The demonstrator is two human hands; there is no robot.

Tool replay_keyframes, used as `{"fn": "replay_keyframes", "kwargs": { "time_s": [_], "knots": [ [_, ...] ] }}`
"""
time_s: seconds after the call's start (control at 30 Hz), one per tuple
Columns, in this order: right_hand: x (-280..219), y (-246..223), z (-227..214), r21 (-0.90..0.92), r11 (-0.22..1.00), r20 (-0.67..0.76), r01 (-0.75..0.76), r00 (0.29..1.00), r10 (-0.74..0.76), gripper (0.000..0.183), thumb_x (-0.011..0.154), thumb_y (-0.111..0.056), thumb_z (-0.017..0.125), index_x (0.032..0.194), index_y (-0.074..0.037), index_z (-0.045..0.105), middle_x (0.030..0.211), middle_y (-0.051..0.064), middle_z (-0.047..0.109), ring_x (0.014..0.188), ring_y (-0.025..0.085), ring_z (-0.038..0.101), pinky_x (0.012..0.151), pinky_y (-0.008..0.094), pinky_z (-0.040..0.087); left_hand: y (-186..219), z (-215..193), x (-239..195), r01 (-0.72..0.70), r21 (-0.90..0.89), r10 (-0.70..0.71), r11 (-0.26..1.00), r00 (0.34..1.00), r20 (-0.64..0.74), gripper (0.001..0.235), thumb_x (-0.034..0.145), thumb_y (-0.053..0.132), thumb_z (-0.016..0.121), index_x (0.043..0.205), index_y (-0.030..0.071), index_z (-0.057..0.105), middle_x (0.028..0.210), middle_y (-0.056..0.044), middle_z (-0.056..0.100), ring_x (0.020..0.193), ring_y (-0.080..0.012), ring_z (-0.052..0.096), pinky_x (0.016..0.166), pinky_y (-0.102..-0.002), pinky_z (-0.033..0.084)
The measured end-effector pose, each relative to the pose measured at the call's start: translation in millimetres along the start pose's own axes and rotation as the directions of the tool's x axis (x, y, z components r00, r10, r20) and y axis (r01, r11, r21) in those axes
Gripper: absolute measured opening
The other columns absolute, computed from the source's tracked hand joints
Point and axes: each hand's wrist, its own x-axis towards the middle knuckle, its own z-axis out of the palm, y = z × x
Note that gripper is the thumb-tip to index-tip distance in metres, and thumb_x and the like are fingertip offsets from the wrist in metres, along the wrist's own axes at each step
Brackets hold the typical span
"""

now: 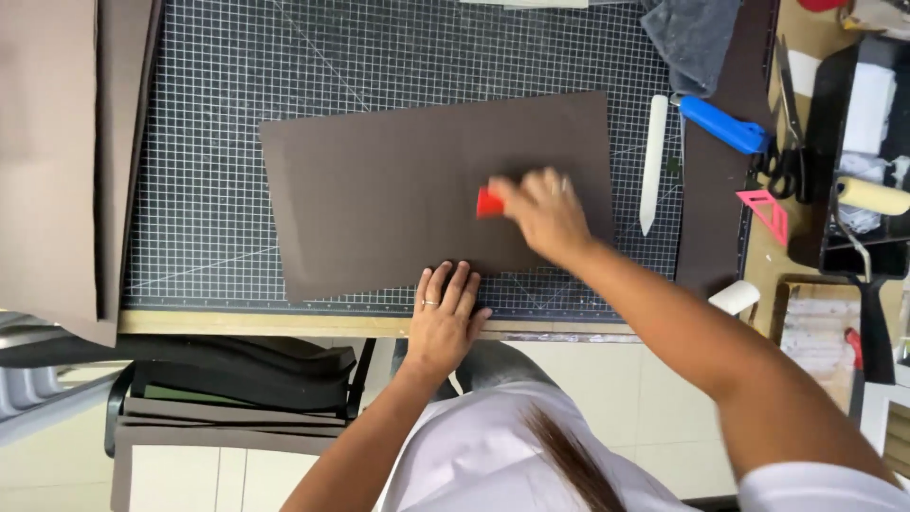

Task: Smoothing a brown cover material onto a board using a red squeegee tool to ensure adhesion and remove air bubbles.

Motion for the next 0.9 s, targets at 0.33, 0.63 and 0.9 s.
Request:
{"fn": "replay_keyframes", "kwargs": {
  "time_s": [0.33, 0.63, 0.9],
  "knots": [
    [-26.3, 13.5, -17.7, 0.115, 0.987, -0.037, -0.115, 0.992, 0.120, 0.033, 0.106, -0.025, 0.056, 0.138, -0.022, 0.060, 0.094, 0.008, 0.050, 0.087, 0.035, 0.050, 0.072, 0.049, 0.044, 37.8, 26.7, 20.8, -0.027, -0.163, 0.030, 0.986, 0.999, 0.015, 0.061, 0.104, 0.044, 0.058, 0.150, 0.005, 0.051, 0.159, -0.015, 0.043, 0.143, -0.0391, 0.043, 0.119, -0.053, 0.040],
    [19.5, 108.0, 8.6, 0.026, 0.977, -0.151, -0.210, 0.966, 0.211, 0.037, 0.104, -0.015, 0.064, 0.140, -0.020, 0.057, 0.097, 0.010, 0.050, 0.090, 0.033, 0.048, 0.073, 0.043, 0.041, 36.6, 41.8, 20.4, -0.107, 0.082, 0.098, 0.991, 0.989, 0.109, 0.065, 0.106, 0.053, 0.049, 0.156, 0.012, 0.046, 0.165, -0.007, 0.037, 0.150, -0.0354, 0.035, 0.125, -0.054, 0.030],
    [-123.7, 40.8, 2.6, 0.147, 0.985, -0.077, -0.090, 0.992, 0.102, 0.036, 0.105, -0.031, 0.055, 0.141, -0.034, 0.061, 0.095, 0.001, 0.052, 0.095, 0.027, 0.053, 0.078, 0.040, 0.045, 37.1, 53.6, 21.5, -0.065, 0.119, 0.064, 0.991, 0.998, 0.018, 0.065, 0.101, 0.053, 0.055, 0.154, 0.016, 0.049, 0.163, -0.007, 0.041, 0.149, -0.0349, 0.037, 0.127, -0.051, 0.025]
  ]
}}
